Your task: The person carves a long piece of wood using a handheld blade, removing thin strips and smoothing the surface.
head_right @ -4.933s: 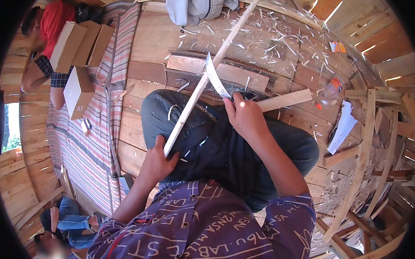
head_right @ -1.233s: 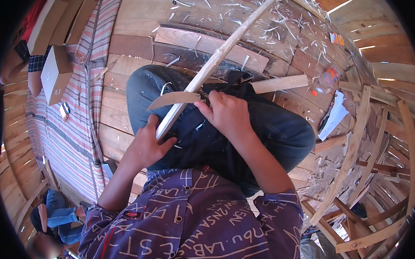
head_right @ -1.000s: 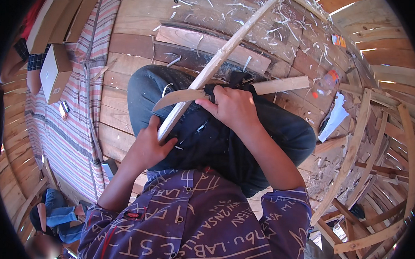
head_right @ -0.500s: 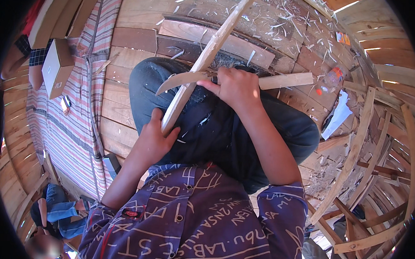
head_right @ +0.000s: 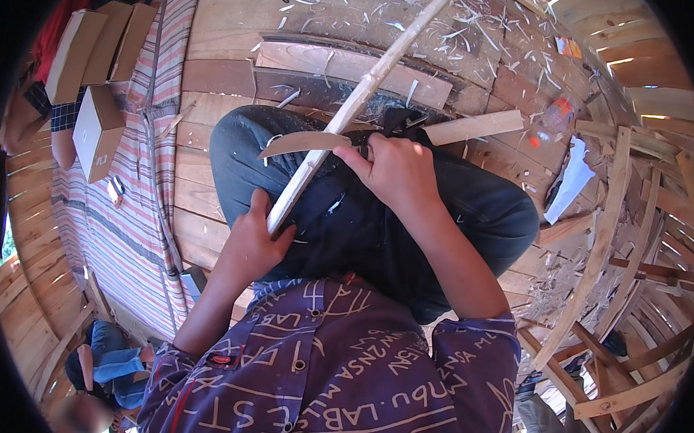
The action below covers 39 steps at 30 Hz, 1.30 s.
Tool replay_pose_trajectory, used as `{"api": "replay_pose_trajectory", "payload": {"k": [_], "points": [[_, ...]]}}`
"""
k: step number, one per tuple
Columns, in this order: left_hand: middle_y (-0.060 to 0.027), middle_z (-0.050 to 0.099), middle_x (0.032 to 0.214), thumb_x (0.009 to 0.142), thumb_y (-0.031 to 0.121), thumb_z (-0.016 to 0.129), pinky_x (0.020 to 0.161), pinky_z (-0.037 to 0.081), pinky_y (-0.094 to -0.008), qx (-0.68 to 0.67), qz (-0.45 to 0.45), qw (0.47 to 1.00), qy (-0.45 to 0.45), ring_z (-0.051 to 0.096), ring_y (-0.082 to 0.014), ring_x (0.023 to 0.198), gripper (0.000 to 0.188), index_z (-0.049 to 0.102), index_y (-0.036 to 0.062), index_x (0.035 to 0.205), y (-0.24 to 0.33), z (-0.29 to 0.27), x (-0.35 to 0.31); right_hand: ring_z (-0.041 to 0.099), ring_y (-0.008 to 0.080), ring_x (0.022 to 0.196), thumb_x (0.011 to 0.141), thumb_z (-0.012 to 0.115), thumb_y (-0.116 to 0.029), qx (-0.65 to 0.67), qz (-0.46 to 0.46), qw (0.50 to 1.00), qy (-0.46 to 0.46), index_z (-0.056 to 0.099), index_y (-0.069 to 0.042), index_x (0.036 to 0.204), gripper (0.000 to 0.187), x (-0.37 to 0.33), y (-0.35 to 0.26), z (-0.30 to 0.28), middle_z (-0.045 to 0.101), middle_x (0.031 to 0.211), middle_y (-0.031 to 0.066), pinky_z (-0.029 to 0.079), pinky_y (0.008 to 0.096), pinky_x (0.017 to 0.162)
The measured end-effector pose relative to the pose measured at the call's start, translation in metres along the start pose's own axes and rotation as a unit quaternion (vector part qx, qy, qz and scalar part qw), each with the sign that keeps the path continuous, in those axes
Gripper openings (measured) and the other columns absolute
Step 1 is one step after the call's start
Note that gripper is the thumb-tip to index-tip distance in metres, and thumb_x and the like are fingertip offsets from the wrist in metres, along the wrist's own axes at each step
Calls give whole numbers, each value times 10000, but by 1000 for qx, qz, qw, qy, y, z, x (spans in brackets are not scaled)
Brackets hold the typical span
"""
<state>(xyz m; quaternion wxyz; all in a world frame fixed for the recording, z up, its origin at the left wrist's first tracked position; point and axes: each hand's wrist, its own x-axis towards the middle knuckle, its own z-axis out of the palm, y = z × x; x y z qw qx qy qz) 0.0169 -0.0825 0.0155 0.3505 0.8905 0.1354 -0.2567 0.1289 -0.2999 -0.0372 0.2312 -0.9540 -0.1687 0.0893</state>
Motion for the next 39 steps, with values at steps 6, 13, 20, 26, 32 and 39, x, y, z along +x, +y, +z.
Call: {"api": "replay_pose_trajectory", "payload": {"k": [6,13,20,26,32,39], "points": [[-330,612,793,820,108,680,679,480,-580,26,-55,998,-10,600,-531,775,379,365,-2,1001,16,7,-9,654,350,593,853,513,-692,-105,29,992,61,646,-30,630,710,47,38,7,614,576,168,520,446,563],[-329,594,785,826,74,654,658,470,-588,23,0,1000,6,591,-535,760,359,357,0,1014,2,9,0,637,362,595,859,529,-670,-77,96,990,69,642,-28,649,685,54,80,-15,609,581,164,503,449,557],[-333,599,777,819,78,657,665,467,-593,27,-7,1000,-5,590,-538,771,369,358,5,1021,6,7,1,606,326,486,790,598,-699,-5,-36,998,49,582,-58,554,683,11,22,2,565,495,121,486,446,485],[-361,600,776,847,103,645,656,470,-594,-7,-34,999,23,586,-553,784,365,360,13,1055,12,12,-5,631,323,559,800,580,-695,-102,-77,991,31,594,-70,619,651,48,40,16,585,550,102,497,422,514],[-352,599,720,846,124,643,651,501,-591,16,-2,999,36,601,-540,706,388,349,-8,1063,8,16,-1,639,318,574,809,591,-675,-113,-11,991,73,651,-65,700,622,49,68,13,603,575,89,500,433,531],[-351,599,729,822,101,656,661,506,-582,15,19,999,23,601,-540,729,380,354,-10,1025,8,9,-3,634,367,599,833,554,-689,89,93,992,17,620,-28,590,708,29,57,16,593,567,176,501,462,570]]}}
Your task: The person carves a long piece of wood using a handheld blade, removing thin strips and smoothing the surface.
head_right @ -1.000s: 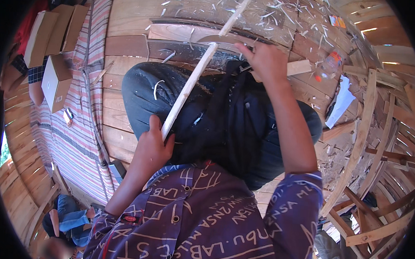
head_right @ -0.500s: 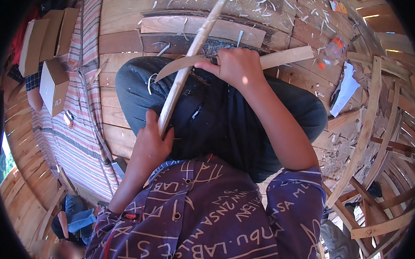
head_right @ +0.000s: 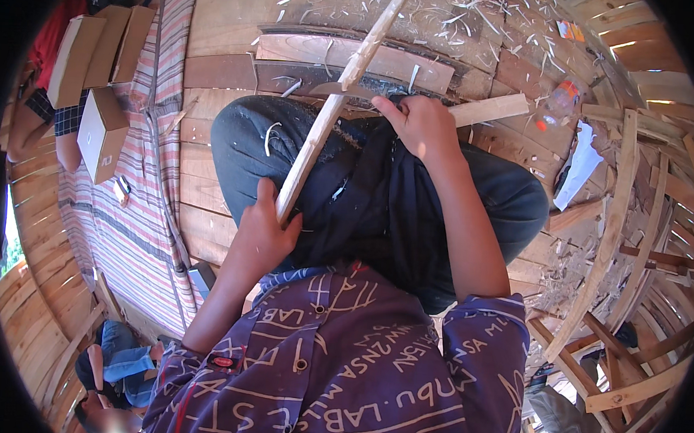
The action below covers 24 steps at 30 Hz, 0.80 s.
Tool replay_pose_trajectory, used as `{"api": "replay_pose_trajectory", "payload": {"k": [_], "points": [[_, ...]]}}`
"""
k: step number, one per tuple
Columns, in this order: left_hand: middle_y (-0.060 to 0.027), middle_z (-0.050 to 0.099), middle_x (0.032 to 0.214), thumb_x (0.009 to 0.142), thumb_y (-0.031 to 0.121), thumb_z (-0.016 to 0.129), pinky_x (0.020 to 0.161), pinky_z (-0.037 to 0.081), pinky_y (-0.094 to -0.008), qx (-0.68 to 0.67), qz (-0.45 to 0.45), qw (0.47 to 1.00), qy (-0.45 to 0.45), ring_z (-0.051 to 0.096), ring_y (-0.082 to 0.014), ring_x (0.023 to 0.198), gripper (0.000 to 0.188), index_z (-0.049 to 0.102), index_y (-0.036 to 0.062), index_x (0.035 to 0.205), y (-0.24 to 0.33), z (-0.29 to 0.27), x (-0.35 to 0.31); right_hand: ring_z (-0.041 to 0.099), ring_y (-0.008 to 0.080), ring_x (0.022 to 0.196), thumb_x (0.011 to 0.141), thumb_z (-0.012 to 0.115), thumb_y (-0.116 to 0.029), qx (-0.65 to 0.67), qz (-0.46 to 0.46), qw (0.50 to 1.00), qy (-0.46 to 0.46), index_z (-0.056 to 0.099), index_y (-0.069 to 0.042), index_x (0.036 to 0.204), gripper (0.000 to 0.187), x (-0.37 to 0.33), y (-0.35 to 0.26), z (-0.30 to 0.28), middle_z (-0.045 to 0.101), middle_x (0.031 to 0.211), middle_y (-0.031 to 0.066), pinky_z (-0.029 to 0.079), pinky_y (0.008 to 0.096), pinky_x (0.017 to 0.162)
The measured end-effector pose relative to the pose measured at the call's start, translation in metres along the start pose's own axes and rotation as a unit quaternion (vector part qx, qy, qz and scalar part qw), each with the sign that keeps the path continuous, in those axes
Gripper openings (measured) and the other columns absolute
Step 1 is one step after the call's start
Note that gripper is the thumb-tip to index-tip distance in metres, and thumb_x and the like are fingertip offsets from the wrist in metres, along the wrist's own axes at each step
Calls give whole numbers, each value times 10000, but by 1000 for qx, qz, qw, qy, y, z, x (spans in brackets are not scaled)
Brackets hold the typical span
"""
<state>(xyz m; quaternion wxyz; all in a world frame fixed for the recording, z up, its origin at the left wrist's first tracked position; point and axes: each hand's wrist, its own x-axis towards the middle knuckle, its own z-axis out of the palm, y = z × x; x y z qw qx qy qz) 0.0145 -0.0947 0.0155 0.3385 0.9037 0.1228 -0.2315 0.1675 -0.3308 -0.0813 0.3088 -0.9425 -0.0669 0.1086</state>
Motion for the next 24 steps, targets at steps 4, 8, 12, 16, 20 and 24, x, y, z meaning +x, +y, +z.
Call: {"api": "replay_pose_trajectory", "payload": {"k": [4,8,12,16,20,24], "points": [[-352,606,789,806,119,686,683,479,-576,-31,-22,999,-3,591,-550,803,404,376,-4,1033,-1,1,2,635,375,611,854,560,-653,87,50,991,-93,625,-34,597,673,-15,-24,-14,591,570,182,502,469,575],[-339,608,780,801,119,691,680,476,-573,-15,-23,1000,-13,592,-549,791,398,378,2,1017,5,-4,4,637,347,558,873,573,-605,-31,-76,997,8,615,-45,607,622,-30,-51,-4,588,536,145,512,445,552],[-335,609,777,803,114,689,675,473,-574,-15,-17,1000,-13,592,-547,786,400,373,7,1024,3,-2,3,629,308,501,868,557,-625,-96,-153,983,40,624,-55,622,625,-29,-52,-6,595,521,120,508,413,491],[-336,608,777,810,115,686,670,475,-574,-12,-33,999,-9,594,-545,785,410,360,9,1034,4,2,0,633,278,483,816,567,-684,-217,-180,954,105,621,-76,607,645,6,-15,-16,600,525,98,490,388,440],[-328,606,765,812,114,689,658,478,-570,-12,-27,1000,3,599,-537,766,409,360,12,1032,4,3,0,676,336,693,862,496,-685,-188,-23,976,103,675,-44,693,687,29,15,-20,667,690,159,526,437,611],[-304,602,740,810,111,691,636,478,-562,25,-21,999,-12,610,-517,744,398,370,18,1025,-7,6,-4,656,418,974,887,409,-713,-112,265,941,179,713,27,954,802,53,144,-92,687,960,264,494,481,856]]}}
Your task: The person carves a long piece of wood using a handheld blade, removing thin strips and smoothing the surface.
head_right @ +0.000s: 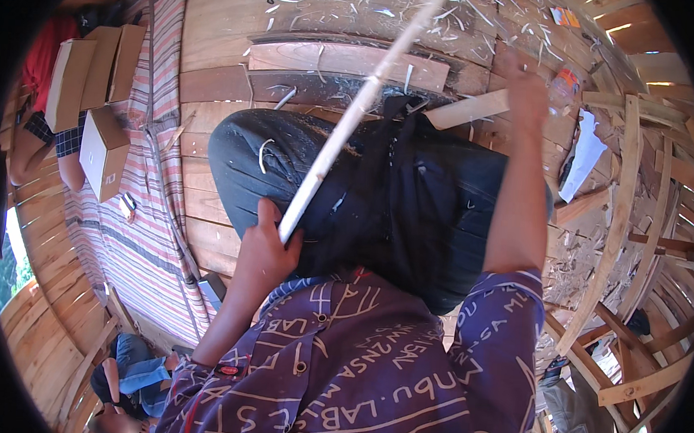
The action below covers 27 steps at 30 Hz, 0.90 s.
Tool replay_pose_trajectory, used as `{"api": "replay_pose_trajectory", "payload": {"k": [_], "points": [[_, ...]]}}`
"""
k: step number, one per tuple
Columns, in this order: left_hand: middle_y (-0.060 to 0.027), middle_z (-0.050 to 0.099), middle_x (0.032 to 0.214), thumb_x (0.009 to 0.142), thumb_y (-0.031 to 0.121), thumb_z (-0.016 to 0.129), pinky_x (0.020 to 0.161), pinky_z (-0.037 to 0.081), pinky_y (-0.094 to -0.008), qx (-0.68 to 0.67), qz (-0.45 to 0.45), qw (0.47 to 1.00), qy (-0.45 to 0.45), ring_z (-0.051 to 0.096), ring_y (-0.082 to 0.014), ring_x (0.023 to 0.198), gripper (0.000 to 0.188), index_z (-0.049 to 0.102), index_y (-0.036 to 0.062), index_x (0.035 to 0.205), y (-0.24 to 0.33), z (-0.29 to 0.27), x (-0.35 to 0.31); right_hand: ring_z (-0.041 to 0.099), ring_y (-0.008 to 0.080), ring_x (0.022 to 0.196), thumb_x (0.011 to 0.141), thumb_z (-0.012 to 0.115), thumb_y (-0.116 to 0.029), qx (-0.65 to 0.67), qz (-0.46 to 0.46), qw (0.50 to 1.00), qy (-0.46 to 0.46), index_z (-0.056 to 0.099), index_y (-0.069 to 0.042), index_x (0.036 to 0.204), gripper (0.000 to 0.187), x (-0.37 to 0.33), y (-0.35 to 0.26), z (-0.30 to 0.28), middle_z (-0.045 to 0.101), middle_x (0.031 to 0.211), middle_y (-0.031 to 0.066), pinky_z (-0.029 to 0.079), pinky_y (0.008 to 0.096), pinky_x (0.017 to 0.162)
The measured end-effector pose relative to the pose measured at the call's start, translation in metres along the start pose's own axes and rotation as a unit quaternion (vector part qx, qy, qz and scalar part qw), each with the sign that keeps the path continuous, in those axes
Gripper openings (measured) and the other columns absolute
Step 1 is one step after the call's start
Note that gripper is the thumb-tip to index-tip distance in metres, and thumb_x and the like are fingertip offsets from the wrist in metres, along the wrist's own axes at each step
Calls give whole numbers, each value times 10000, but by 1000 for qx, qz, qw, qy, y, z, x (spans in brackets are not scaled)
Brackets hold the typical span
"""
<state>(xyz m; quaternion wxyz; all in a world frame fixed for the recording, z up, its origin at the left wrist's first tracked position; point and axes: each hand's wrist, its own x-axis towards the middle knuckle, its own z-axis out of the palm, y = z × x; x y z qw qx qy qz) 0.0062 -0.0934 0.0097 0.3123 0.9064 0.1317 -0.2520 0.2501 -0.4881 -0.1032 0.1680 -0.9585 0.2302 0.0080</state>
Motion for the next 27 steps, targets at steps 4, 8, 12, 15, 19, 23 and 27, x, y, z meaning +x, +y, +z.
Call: {"api": "replay_pose_trajectory", "payload": {"k": [4,8,12,15,19,23,27], "points": [[-287,609,728,804,115,689,628,493,-555,-9,18,1000,-1,618,-501,718,385,379,19,1012,4,-2,9,669,407,891,886,449,-697,71,-67,993,61,707,21,956,767,-21,0,-19,679,865,267,505,461,789],[-290,610,730,795,120,702,637,478,-554,-27,-17,999,-26,609,-513,744,393,382,20,1001,16,-11,11,675,384,743,874,527,-659,159,-164,970,-79,708,2,883,686,-123,-66,-5,665,727,220,517,454,679],[-292,611,729,802,113,691,636,482,-556,-16,-9,1000,-23,612,-512,743,389,373,17,1003,11,-9,11,624,344,552,851,610,-590,92,-332,932,-113,598,-60,625,576,-182,-102,3,586,551,129,483,443,511],[-300,610,735,812,114,681,630,490,-560,-1,-5,1000,-16,615,-509,727,392,363,12,1018,13,-7,6,622,333,560,849,612,-586,30,-347,931,-110,581,-62,633,568,-170,-105,11,578,557,119,477,439,510],[-305,611,726,827,121,666,625,502,-564,7,8,1000,-6,619,-506,698,383,360,7,1027,18,-7,5,625,315,553,830,603,-625,-23,-388,919,-70,576,-77,623,586,-137,-95,23,576,550,104,476,435,498],[-303,615,723,834,130,662,635,497,-574,-4,31,999,14,615,-512,702,381,360,10,1032,15,-4,5,626,316,549,806,600,-661,-16,-397,918,-19,563,-80,613,613,-125,-89,30,578,551,99,474,431,491],[-319,609,757,823,113,676,646,473,-577,-10,3,1000,10,597,-536,760,395,361,25,1045,10,-1,0,646,359,630,845,553,-667,-33,-248,967,-49,615,-49,656,649,-109,-77,20,618,608,152,500,460,583]]}}
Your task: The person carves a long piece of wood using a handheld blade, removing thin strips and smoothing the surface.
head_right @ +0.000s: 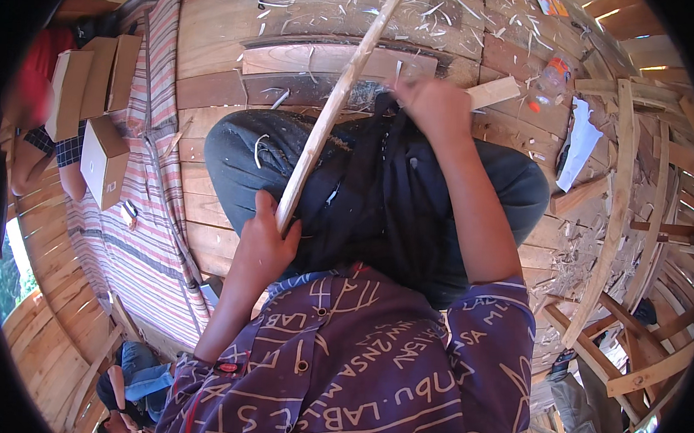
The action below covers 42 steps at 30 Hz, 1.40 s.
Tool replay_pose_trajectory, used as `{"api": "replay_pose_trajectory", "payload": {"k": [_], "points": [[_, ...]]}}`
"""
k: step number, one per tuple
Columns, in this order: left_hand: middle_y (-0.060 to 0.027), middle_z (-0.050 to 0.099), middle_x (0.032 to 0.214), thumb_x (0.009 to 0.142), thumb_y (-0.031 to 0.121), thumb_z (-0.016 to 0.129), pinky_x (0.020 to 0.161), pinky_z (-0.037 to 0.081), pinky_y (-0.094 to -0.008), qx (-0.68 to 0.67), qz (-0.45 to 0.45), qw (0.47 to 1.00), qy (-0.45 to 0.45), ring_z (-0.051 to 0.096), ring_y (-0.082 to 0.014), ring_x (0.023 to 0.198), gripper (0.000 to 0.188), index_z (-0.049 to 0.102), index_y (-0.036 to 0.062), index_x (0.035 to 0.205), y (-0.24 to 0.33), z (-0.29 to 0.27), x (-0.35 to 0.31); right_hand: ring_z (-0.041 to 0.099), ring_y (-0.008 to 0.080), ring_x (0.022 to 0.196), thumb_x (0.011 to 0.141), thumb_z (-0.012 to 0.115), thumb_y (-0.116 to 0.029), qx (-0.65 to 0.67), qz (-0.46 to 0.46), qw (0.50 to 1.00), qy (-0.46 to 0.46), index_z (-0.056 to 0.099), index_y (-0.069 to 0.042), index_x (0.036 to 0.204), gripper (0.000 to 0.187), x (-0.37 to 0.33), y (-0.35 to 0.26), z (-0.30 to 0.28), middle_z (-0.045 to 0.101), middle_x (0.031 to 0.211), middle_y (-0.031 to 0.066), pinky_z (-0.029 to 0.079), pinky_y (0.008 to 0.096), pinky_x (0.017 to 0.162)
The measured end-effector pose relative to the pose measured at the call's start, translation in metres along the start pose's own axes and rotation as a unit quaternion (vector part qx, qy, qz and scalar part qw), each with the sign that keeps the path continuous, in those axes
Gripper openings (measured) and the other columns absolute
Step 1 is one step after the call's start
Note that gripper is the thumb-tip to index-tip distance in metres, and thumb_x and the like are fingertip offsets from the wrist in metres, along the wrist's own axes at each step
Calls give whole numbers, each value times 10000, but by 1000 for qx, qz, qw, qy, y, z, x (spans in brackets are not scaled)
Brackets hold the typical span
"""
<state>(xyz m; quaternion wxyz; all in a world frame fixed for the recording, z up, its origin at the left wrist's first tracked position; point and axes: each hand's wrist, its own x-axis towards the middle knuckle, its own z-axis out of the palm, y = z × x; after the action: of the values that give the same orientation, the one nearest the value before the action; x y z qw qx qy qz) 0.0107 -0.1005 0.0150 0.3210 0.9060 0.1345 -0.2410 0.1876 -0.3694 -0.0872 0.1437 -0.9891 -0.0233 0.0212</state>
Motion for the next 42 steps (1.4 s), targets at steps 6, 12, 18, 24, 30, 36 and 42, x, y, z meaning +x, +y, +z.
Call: {"api": "replay_pose_trajectory", "payload": {"k": [6,12,18,24,30,36,42], "points": [[-306,620,770,815,128,678,657,493,-570,0,25,1000,2,614,-515,738,381,382,23,1031,-9,0,0,639,430,751,892,513,-626,95,130,987,-15,629,7,691,674,-3,9,-26,631,681,234,497,487,686],[-322,615,850,798,183,733,740,474,-513,-33,15,998,-51,585,-539,886,445,402,15,1044,-4,-17,7,608,418,648,891,570,-575,193,51,979,-27,604,3,676,618,-35,-22,-5,594,624,210,469,474,599],[-306,610,879,798,198,742,772,472,-456,-66,32,996,-58,608,-495,894,448,431,-3,1049,-8,-20,8,581,399,576,891,639,-476,249,7,968,-5,544,-10,652,532,-46,-26,-2,543,555,169,439,441,530],[-299,603,868,805,190,730,766,468,-441,-74,33,994,-69,624,-445,870,435,445,-16,1062,-5,-23,9,599,350,543,854,640,-547,205,-140,969,1,557,-47,640,551,-53,-40,-7,554,538,132,465,427,509],[-321,597,853,824,182,707,755,465,-474,-28,39,997,-64,614,-484,856,467,404,-24,1114,-10,-18,8,624,342,550,850,600,-606,144,-171,973,-50,599,-51,641,593,-54,-63,-15,587,554,149,496,439,527],[-222,608,705,876,93,630,485,480,-391,-131,-58,977,-160,633,-305,548,330,383,3,1075,0,-28,13,619,330,510,836,573,-653,74,-197,978,-2,601,-61,637,625,-33,-54,6,588,532,129,488,440,479],[-97,559,660,900,42,590,422,449,-305,-211,-44,967,-139,555,-154,476,281,386,6,1091,-4,-19,11,615,304,467,797,559,-718,76,-173,976,105,606,-82,624,661,-21,-44,33,572,492,102,478,420,431]]}}
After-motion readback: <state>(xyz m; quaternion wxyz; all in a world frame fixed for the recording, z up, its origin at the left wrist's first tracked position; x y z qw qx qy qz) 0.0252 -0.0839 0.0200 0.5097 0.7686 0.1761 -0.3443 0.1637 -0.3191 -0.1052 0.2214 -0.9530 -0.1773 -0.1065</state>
